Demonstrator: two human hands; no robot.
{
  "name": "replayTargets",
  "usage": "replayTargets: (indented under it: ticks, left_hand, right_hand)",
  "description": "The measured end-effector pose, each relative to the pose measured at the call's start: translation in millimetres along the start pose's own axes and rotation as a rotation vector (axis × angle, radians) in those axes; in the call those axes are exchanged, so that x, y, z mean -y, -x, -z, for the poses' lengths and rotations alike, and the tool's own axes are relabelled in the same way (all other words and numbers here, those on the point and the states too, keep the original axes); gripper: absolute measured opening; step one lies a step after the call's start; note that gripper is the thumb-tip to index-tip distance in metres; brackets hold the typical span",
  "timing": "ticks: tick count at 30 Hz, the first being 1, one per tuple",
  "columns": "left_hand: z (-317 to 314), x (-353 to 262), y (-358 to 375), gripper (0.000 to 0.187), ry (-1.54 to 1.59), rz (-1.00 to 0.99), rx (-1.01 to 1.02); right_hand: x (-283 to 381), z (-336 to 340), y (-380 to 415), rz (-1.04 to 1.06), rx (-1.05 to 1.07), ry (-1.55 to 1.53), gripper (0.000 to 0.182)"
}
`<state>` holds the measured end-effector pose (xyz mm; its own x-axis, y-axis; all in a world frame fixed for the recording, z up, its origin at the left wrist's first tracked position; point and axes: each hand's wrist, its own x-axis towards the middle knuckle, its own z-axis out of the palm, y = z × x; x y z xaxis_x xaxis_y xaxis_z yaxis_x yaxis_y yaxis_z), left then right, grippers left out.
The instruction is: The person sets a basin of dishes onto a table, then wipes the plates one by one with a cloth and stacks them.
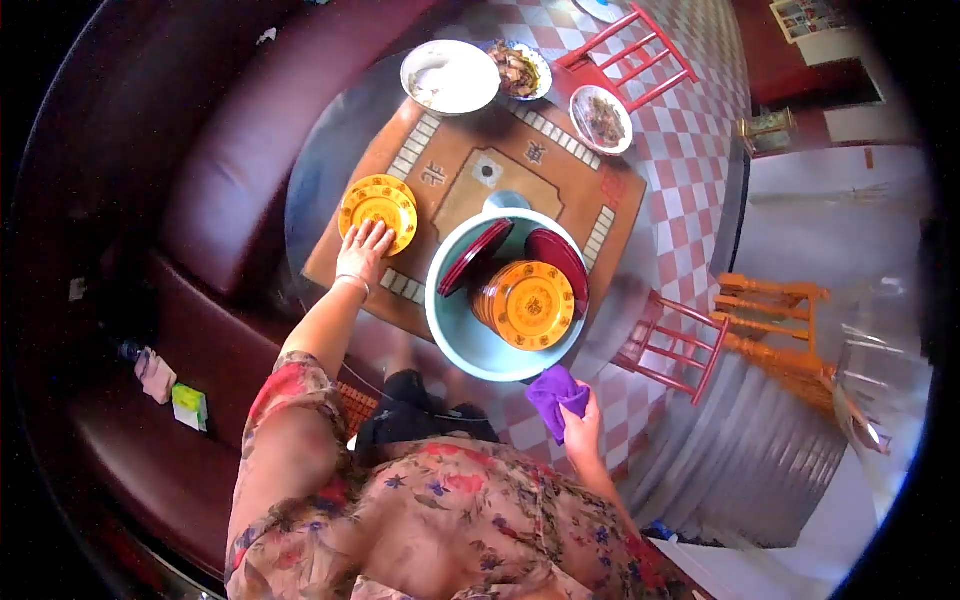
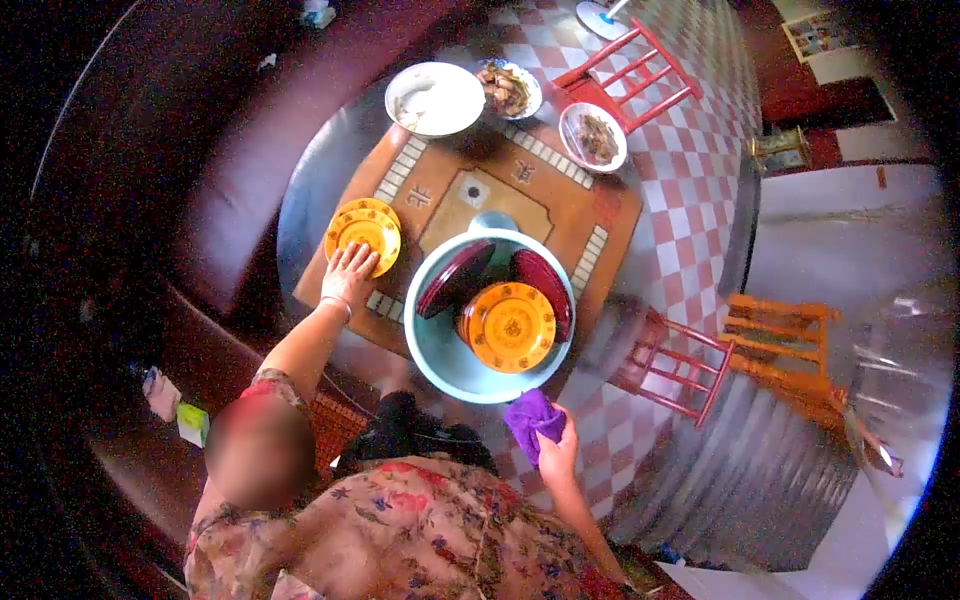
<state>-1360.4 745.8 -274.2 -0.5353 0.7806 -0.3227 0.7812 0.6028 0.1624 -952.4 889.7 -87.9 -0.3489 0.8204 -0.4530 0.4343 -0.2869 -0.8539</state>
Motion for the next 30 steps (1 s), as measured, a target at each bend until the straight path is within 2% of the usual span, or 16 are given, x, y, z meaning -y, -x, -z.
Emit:
replayTargets:
  ticks: [2, 4, 7, 9, 11, 12, 13, 15, 16, 17, 18, 19, 23, 24, 27, 30]
  left_hand:
    - [-18, 2, -8, 0.07, -0.098, 0.011, 0.026]
    - [-27, 6, -14, 0.068, -0.059, 0.017, 0.016]
    - [17, -13, -10, 0.07, 0.008, 0.094, 0.149]
    - [11, -23, -2, 0.064, 0.26, 0.193, -0.196]
    - [16, -36, 12, 0.056, 0.604, 0.031, -0.579]
    - [28, -54, 24, 0.047, 0.65, -0.12, -0.786]
    - [55, -77, 44, 0.039, 0.871, -0.196, -0.694]
    - [71, -138, 80, 0.029, 1.158, -0.073, -0.368]
    - [80, -166, 92, 0.03, 1.119, -0.062, -0.282]
    - [85, -189, 96, 0.037, 1.217, 0.057, -0.131]
    - [58, -204, 90, 0.047, 1.193, 0.139, -0.109]
    - [48, -216, 85, 0.051, 1.061, 0.14, -0.159]
    - [48, -234, 65, 0.055, 0.998, 0.302, -0.225]
    - [56, -237, 65, 0.052, 1.034, 0.409, -0.166]
    - [71, -241, 66, 0.045, 1.133, 0.497, -0.044]
    - [64, -252, 69, 0.046, 1.189, 0.311, -0.164]
  right_hand:
    - [-2, -3, 0, 0.004, 0.017, 0.024, 0.042]
    - [-6, -3, -3, 0.026, 0.035, 0.065, 0.041]
    - [-6, 2, -16, 0.101, 0.052, 0.125, 0.04]
    - [15, -1, -33, 0.171, 0.064, 0.13, 0.04]
    - [56, -14, -44, 0.266, -0.034, 0.137, 0.042]
    - [54, -15, -60, 0.333, -0.049, 0.095, 0.045]
    - [51, -21, -75, 0.349, -0.018, -0.043, 0.046]
    - [41, -25, -109, 0.74, -0.066, 0.595, 0.052]
    - [22, -28, -122, 0.71, -0.003, 0.706, 0.054]
    - [8, -33, -127, 0.68, 0.062, 0.818, 0.057]
    - [5, -39, -121, 0.656, 0.031, 0.824, 0.058]
    - [10, -42, -120, 0.601, 0.056, 0.815, 0.059]
    - [17, -36, -116, 0.589, 0.09, 0.793, 0.057]
    - [19, -34, -117, 0.586, 0.115, 0.788, 0.057]
    - [11, -31, -124, 0.596, 0.114, 0.77, 0.053]
    - [2, -25, -130, 0.632, 0.099, 0.701, 0.053]
